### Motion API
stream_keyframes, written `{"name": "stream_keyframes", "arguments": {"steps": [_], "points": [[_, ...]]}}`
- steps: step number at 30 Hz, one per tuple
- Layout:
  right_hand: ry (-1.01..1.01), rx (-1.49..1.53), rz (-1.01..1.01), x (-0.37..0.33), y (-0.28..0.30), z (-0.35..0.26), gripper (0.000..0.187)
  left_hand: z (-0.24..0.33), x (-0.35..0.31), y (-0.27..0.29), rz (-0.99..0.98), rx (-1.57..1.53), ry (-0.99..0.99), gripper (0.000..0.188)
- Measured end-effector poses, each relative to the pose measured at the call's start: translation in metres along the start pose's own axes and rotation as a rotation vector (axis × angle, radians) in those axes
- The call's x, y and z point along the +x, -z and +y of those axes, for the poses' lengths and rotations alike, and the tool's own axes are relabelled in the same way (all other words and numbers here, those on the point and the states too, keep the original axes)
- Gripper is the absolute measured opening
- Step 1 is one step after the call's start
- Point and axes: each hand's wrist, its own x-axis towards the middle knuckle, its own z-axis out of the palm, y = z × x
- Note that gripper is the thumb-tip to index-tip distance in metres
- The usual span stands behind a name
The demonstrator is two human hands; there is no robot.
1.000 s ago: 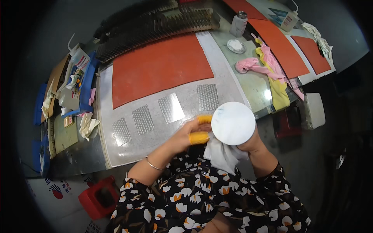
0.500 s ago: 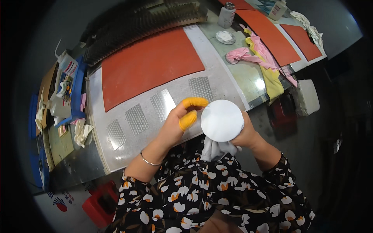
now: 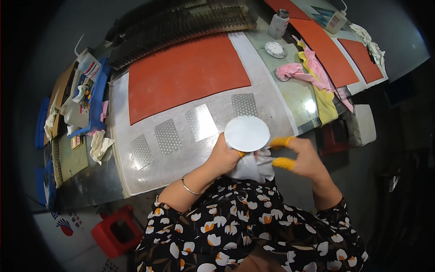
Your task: The person wipes a metal workbench surface and several small square metal plates with a white cloth. They repeatedly pick up the plates, wipe them, and place them back on the table, occasionally refilling the cloth with liquid from a bottle.
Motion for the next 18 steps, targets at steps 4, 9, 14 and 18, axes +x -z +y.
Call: {"name": "stream_keyframes", "arguments": {"steps": [4, 9, 14, 18], "points": [[0.118, 0.372, -0.089, 0.015, -0.012, 0.010, 0.082, 0.013, 0.005, -0.021, -0.128, 0.294, -0.050, 0.030], [0.233, 0.692, -0.031, 0.042, -0.043, 0.017, 0.075, 0.062, 0.021, -0.018, -0.381, 0.866, 0.125, 0.031], [0.311, 0.779, -0.107, 0.039, -0.050, 0.010, 0.071, 0.042, -0.002, -0.001, -0.455, 0.804, 0.038, 0.039], [0.258, 0.952, -0.179, 0.027, -0.067, 0.015, 0.071, 0.003, -0.025, -0.019, -0.286, 0.576, 0.136, 0.047]]}}
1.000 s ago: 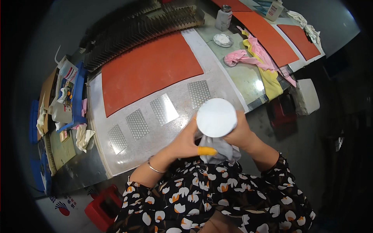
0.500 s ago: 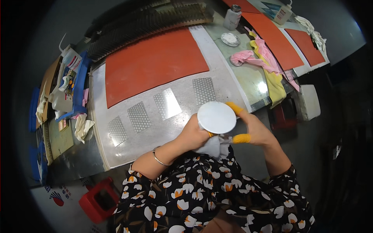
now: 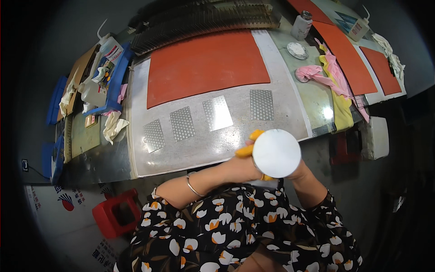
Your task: The person wipes a metal workbench surface and several small square metal plates with a white cloth. They repeatedly pick up the plates, wipe them, and place them back on the table, occasionally refilling the cloth with liquid from a bottle.
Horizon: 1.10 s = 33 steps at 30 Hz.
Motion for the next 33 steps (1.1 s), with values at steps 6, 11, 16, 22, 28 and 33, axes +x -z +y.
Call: {"name": "stream_keyframes", "arguments": {"steps": [6, 11, 16, 22, 28, 33], "points": [[-0.250, 0.358, -0.008, -0.019, 0.014, -0.018, 0.054, 0.020, -0.016, 0.005, 0.306, 0.219, -0.341, 0.085], [-0.428, -0.032, -0.272, 0.003, 0.005, -0.033, 0.039, 0.014, 0.003, 0.025, -0.022, 0.649, -0.643, 0.085], [-0.677, 0.153, -0.090, 0.021, 0.005, -0.043, 0.034, 0.004, 0.000, 0.023, 0.348, 0.493, -0.380, 0.083], [0.250, -0.954, 0.254, 0.031, -0.013, -0.012, 0.036, -0.020, 0.010, 0.003, 0.643, 0.304, -0.235, 0.087], [-0.011, -0.359, 0.384, 0.041, -0.038, 0.008, 0.037, -0.019, -0.009, 0.026, 0.557, 0.159, -0.096, 0.088], [-0.079, -0.112, 0.379, 0.039, 0.007, 0.021, 0.031, -0.009, -0.034, 0.116, 0.439, 0.614, -0.119, 0.081]]}}
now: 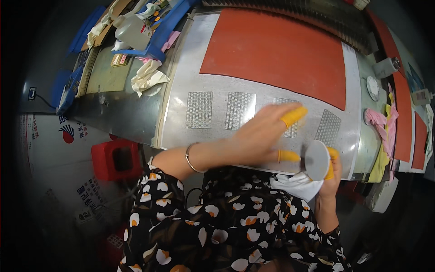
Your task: The person wipes a metal workbench surface and several small square metal plates with a white cloth. They repeatedly pick up the plates, wipe them, and place them back on the table, occasionally refilling the cloth with liquid from a bottle.
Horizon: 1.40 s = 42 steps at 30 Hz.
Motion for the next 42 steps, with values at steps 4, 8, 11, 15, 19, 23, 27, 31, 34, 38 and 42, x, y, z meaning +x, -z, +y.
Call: {"name": "stream_keyframes", "arguments": {"steps": [4, 8, 11, 15, 19, 23, 27, 31, 34, 38, 42], "points": [[-0.003, 0.096, 0.029, 0.003, 0.008, -0.016, 0.028, -0.098, 0.018, 0.047, 0.076, 0.447, -0.064, 0.065], [-0.050, 0.037, 0.053, 0.008, 0.015, -0.007, 0.028, -0.139, 0.024, 0.061, -0.099, 0.613, -0.123, 0.057], [-0.042, -0.020, 0.066, 0.013, 0.024, 0.003, 0.028, -0.149, 0.037, 0.063, -0.095, 0.628, -0.153, 0.054], [-0.065, -0.065, 0.088, 0.017, 0.021, 0.006, 0.029, -0.155, 0.056, 0.070, -0.004, 0.668, -0.145, 0.056], [-0.114, 0.086, 0.162, 0.015, 0.009, -0.002, 0.024, -0.118, -0.005, 0.103, 0.051, 0.475, 0.152, 0.079], [-0.056, -0.070, 0.078, 0.013, 0.022, 0.002, 0.019, -0.079, -0.103, 0.095, -0.061, 0.535, 0.411, 0.087], [-0.046, -0.031, -0.083, 0.011, 0.001, -0.022, 0.021, -0.085, -0.118, 0.088, -0.109, 0.449, 0.260, 0.085], [-0.144, -0.059, -0.191, 0.018, -0.039, -0.048, 0.022, -0.074, -0.107, 0.080, 0.058, 0.327, 0.138, 0.080], [-0.282, 0.000, -0.223, 0.019, -0.072, -0.043, 0.021, -0.018, -0.092, 0.040, 0.162, -0.157, 0.099, 0.082], [-0.091, -0.152, -0.279, 0.014, -0.119, -0.036, 0.022, 0.013, -0.079, 0.005, 0.295, -0.121, -0.082, 0.087], [0.418, -0.790, -0.345, 0.012, -0.136, -0.053, 0.027, 0.012, -0.084, 0.007, 0.319, -0.323, 0.006, 0.083]]}}
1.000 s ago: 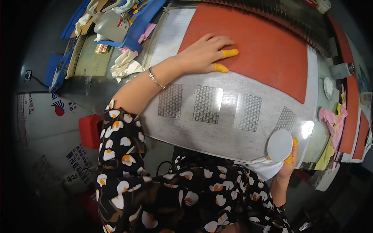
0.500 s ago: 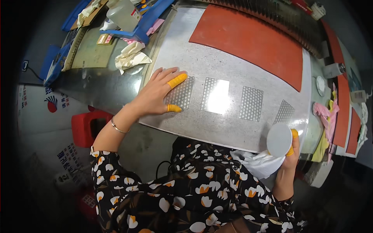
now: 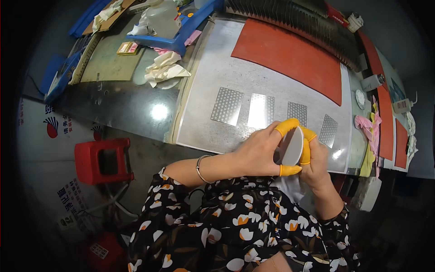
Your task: The person wipes a metal workbench surface and several small square metal plates with a white cloth. They repeatedly pick up the plates, wipe them, and place them back on the table, occasionally refilling the cloth with liquid from a bottle.
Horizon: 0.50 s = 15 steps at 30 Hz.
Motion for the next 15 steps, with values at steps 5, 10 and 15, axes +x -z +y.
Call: {"name": "stream_keyframes", "arguments": {"steps": [5, 10, 15], "points": [[0.118, 0.263, 0.093, 0.009, 0.008, -0.026, 0.038, 0.018, 0.011, -0.004, 0.064, -0.499, 0.107, 0.088], [0.062, 0.291, 0.060, 0.038, 0.027, -0.043, 0.033, 0.029, 0.022, -0.002, 0.383, -0.193, -0.126, 0.097], [0.190, 0.424, 0.106, 0.139, 0.041, -0.069, 0.050, 0.036, 0.040, 0.003, 0.213, -0.663, 0.080, 0.028]]}}
